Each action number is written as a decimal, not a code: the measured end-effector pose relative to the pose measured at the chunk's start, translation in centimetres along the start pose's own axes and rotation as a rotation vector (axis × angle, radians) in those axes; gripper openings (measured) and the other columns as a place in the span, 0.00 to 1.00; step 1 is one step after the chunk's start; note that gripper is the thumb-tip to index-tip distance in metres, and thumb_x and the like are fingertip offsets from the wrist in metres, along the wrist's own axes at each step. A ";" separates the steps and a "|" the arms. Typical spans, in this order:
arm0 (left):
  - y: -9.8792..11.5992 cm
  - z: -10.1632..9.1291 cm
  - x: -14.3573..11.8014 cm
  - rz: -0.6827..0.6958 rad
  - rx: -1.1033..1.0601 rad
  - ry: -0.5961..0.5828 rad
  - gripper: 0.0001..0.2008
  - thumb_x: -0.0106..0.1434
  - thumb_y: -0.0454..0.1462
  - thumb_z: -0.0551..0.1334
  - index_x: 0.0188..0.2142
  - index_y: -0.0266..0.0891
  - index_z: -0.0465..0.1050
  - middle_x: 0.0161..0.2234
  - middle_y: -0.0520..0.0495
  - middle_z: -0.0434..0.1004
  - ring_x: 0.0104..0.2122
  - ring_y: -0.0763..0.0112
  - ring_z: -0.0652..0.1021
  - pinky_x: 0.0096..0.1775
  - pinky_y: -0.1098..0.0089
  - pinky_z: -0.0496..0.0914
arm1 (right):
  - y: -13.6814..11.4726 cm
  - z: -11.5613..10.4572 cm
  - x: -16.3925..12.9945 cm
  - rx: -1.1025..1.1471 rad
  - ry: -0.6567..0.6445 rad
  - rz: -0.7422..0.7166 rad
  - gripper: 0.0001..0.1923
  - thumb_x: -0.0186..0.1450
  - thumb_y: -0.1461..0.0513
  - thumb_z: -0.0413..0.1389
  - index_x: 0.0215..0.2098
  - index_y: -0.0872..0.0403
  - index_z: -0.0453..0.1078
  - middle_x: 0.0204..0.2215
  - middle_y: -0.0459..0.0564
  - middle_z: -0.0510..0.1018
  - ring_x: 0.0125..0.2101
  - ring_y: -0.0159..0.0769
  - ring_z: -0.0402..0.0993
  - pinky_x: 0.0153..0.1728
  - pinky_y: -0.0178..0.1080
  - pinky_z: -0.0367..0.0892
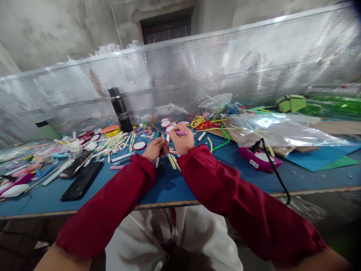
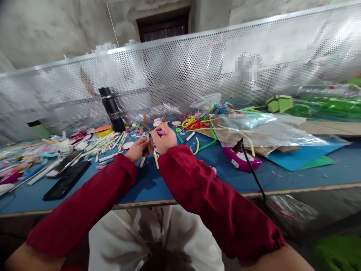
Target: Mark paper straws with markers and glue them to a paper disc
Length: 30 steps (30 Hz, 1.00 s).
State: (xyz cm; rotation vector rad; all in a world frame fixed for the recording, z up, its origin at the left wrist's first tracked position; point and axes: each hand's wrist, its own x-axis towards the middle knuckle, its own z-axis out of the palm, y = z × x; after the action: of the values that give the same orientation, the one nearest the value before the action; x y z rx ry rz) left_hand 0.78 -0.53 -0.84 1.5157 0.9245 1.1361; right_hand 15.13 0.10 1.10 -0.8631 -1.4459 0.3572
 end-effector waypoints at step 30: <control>-0.6 0.1 0.4 0.023 -0.017 -0.023 0.17 0.63 0.50 0.63 0.30 0.38 0.67 0.17 0.52 0.71 0.11 0.78 0.62 0.16 0.74 0.51 | 0.3 0.0 0.1 0.017 -0.012 -0.027 0.07 0.58 0.61 0.52 0.22 0.49 0.63 0.20 0.41 0.69 0.25 0.33 0.65 0.29 0.37 0.59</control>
State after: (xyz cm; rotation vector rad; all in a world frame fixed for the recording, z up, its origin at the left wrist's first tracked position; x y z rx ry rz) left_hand 0.93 -0.06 -1.36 1.5262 0.8817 1.1382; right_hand 15.22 0.40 0.93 -0.8286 -1.4620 0.3538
